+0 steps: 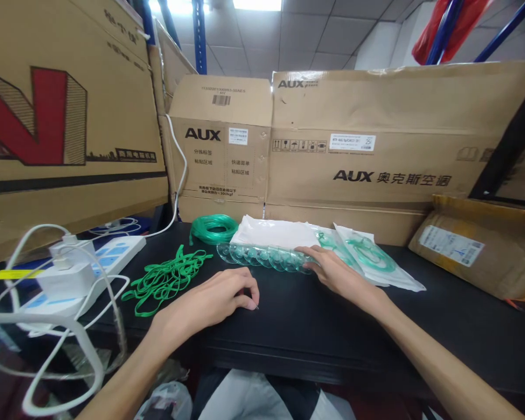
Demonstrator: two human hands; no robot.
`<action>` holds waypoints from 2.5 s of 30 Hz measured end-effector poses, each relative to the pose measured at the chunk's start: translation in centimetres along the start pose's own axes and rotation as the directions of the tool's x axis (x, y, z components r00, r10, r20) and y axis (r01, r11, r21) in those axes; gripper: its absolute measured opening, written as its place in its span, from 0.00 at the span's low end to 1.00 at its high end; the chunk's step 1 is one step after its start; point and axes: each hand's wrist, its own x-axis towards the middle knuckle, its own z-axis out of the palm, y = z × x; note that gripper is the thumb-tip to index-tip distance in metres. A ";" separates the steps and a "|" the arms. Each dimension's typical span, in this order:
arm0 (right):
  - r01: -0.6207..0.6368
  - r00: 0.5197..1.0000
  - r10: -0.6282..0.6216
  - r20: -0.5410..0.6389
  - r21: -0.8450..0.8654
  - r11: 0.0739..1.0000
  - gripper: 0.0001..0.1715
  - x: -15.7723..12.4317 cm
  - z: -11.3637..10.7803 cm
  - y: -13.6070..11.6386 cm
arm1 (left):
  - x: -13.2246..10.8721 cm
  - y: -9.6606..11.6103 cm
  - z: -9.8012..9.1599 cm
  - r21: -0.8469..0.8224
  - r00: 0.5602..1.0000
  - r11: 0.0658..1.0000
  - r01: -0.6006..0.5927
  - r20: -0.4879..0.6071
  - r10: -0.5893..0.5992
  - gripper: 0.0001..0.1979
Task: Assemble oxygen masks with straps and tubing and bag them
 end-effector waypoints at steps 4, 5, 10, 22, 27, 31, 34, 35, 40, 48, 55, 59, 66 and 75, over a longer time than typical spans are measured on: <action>0.008 1.000 -0.007 -0.013 0.018 1.000 0.28 0.7 0.2 1.0 | 1.0 0.2 0.0 0.020 1.000 1.000 -0.017 -0.002 0.017 0.06; 0.003 1.000 -0.002 -0.025 0.018 1.000 0.28 0.8 0.1 1.0 | 1.2 0.4 -0.1 0.025 1.000 1.000 -0.016 -0.003 0.016 0.06; -0.073 0.985 0.075 -0.153 0.019 0.997 0.26 0.6 -2.0 -0.9 | 2.0 1.6 -0.9 0.027 0.998 0.999 0.027 -0.060 -0.026 0.07; -0.171 0.981 0.144 0.131 0.233 0.957 0.26 -4.0 1.5 -4.8 | 1.9 2.7 0.1 0.019 0.991 0.999 -0.051 -0.124 0.053 0.06; -0.188 0.980 0.164 0.116 0.242 0.952 0.26 -3.8 0.9 -5.2 | 2.1 3.7 0.5 0.003 0.990 0.996 -0.088 -0.109 0.088 0.07; -0.241 0.970 0.223 0.101 0.245 0.939 0.26 -3.7 0.0 -5.7 | 2.6 4.2 0.7 0.014 0.988 0.993 -0.116 -0.102 0.117 0.07; -0.265 0.964 0.243 0.111 0.267 0.927 0.23 -3.6 -0.7 -6.6 | 2.9 4.2 1.0 0.047 0.987 0.992 -0.113 -0.110 0.117 0.06; -0.269 0.962 0.245 0.119 0.274 0.923 0.22 -3.6 -1.0 -6.9 | 3.0 4.2 1.0 0.058 0.986 0.992 -0.111 -0.118 0.117 0.06; -0.256 0.966 0.224 0.132 0.329 0.909 0.18 -3.4 -1.9 -8.3 | 3.1 4.3 1.2 0.063 0.981 0.992 -0.113 -0.149 0.121 0.05; -0.266 0.961 0.211 0.181 0.385 0.884 0.18 -3.3 -2.6 -8.1 | 2.8 4.3 0.5 0.011 0.985 0.996 -0.083 -0.152 0.084 0.11; -0.249 0.966 0.200 0.162 0.397 0.883 0.19 -3.4 -2.7 -8.2 | 2.8 4.4 0.6 0.013 0.984 0.997 -0.074 -0.159 0.075 0.13; -0.224 0.974 0.193 0.115 0.470 0.854 0.18 -3.3 -2.8 -8.3 | 2.9 4.7 0.3 -0.070 0.978 0.994 -0.087 -0.198 0.071 0.11; -0.199 0.977 0.206 0.059 0.605 0.771 0.22 -3.1 -3.8 -9.1 | 3.1 4.9 -0.5 -0.314 0.969 0.946 -0.081 -0.247 0.001 0.15; -0.188 0.980 0.185 0.071 0.623 0.759 0.21 -3.1 -3.9 -8.9 | 2.7 5.0 -1.1 -0.326 0.977 0.942 -0.074 -0.214 0.002 0.11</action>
